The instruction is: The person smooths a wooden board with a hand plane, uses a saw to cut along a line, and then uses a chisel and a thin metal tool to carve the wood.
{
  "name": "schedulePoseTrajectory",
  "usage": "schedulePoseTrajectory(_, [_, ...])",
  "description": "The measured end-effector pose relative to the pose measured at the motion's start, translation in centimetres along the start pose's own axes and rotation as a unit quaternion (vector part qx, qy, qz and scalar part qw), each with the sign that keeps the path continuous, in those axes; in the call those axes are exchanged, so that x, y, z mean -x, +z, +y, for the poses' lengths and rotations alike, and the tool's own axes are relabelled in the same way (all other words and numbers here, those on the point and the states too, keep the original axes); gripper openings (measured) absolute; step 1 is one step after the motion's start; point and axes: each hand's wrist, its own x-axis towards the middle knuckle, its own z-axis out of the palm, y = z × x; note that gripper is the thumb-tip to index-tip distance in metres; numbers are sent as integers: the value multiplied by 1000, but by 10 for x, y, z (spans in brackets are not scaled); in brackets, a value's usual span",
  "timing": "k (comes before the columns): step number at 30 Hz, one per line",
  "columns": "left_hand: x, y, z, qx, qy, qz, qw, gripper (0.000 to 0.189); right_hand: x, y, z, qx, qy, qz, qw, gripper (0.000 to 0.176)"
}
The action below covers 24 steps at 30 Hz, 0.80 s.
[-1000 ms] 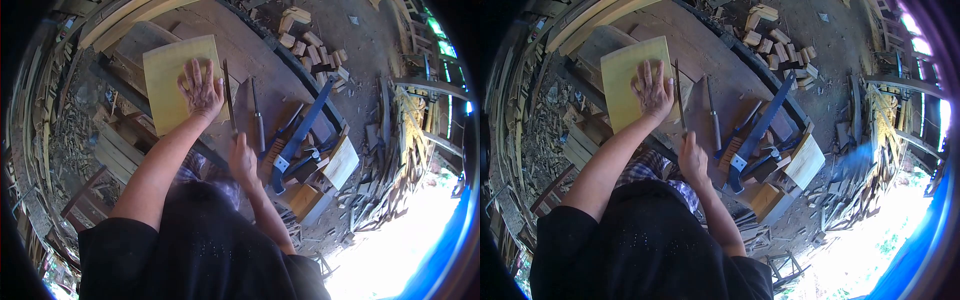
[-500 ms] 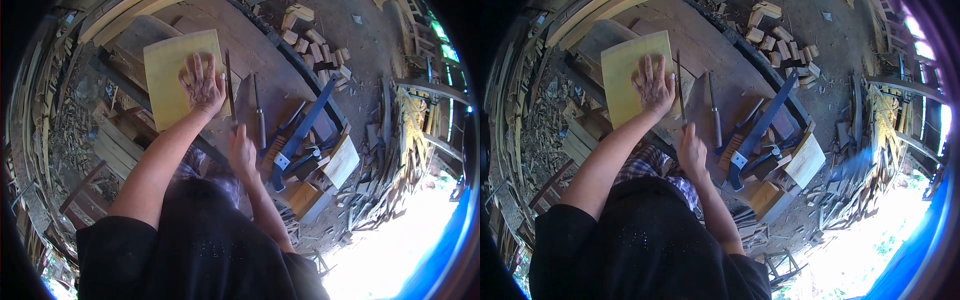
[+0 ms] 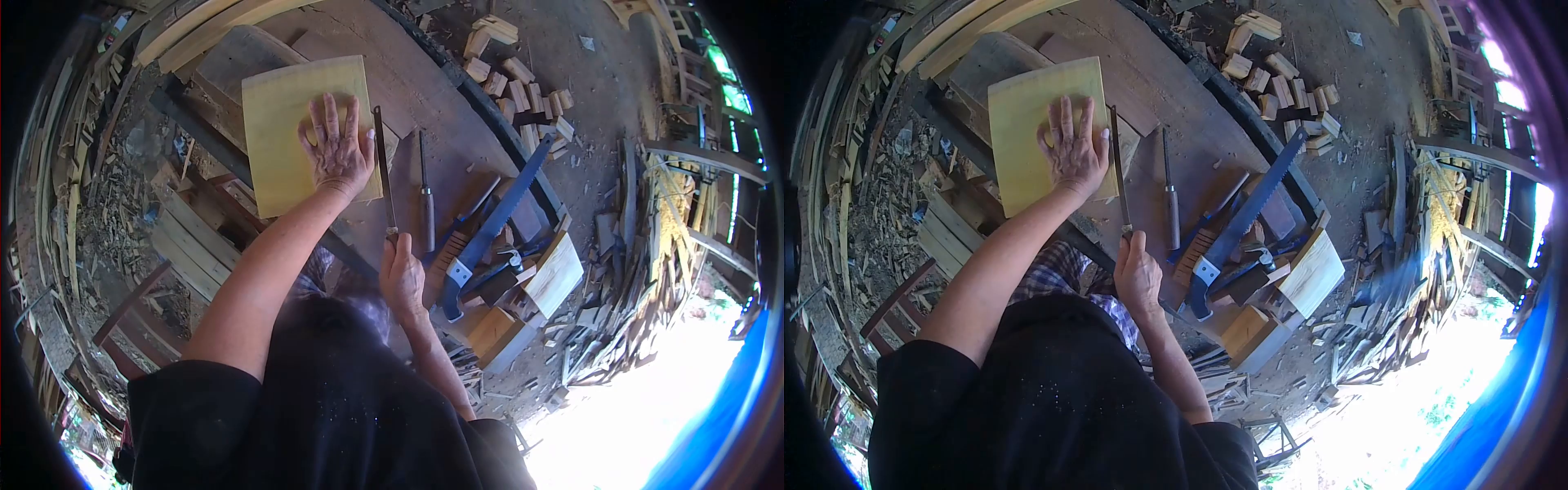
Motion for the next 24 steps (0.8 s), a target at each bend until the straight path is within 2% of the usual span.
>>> schedulePoseTrajectory(9, [-1, -1, 1, 4, -3, -16, 1000, 63, -37, 15, 8, 0, -41, 17, 999, 18])
schedulePoseTrajectory(12, [-2, -1, 0, 13, -2, -8, 1000, 63, 0, 6, 11, -44, 6, -14, 999, 17])
schedulePoseTrajectory(16, [0, -3, 1, 18, 4, 1, 1000, 61, -33, 13, 4, 11, 0, 22, 1000, 17])
schedulePoseTrajectory(18, [1, -4, -1, 11, 11, 23, 1000, 60, -63, 1, -6, 24, -12, -6, 1000, 18])
schedulePoseTrajectory(19, [2, -3, 1, 8, 18, 38, 999, 59, -75, -11, -10, 14, -1, 21, 1000, 18])
schedulePoseTrajectory(20, [1, 4, 1, 12, 25, 89, 996, 58, -86, -31, -11, 5, -9, -26, 1000, 22])
schedulePoseTrajectory(21, [0, 0, 1, -6, 15, 32, 999, 58, -95, -54, -14, -4, -13, -64, 998, 26])
schedulePoseTrajectory(22, [1, -3, 0, -23, 13, -24, 999, 59, -105, -76, -25, -9, 24, -82, 996, 28])
schedulePoseTrajectory(23, [6, 3, -6, 53, 52, 58, 996, 57, -119, -92, -30, 5, 6, -93, 996, 30])
schedulePoseTrajectory(24, [6, 9, -10, 36, 65, 52, 996, 58, -137, -97, -28, -5, -93, -70, 993, 33])
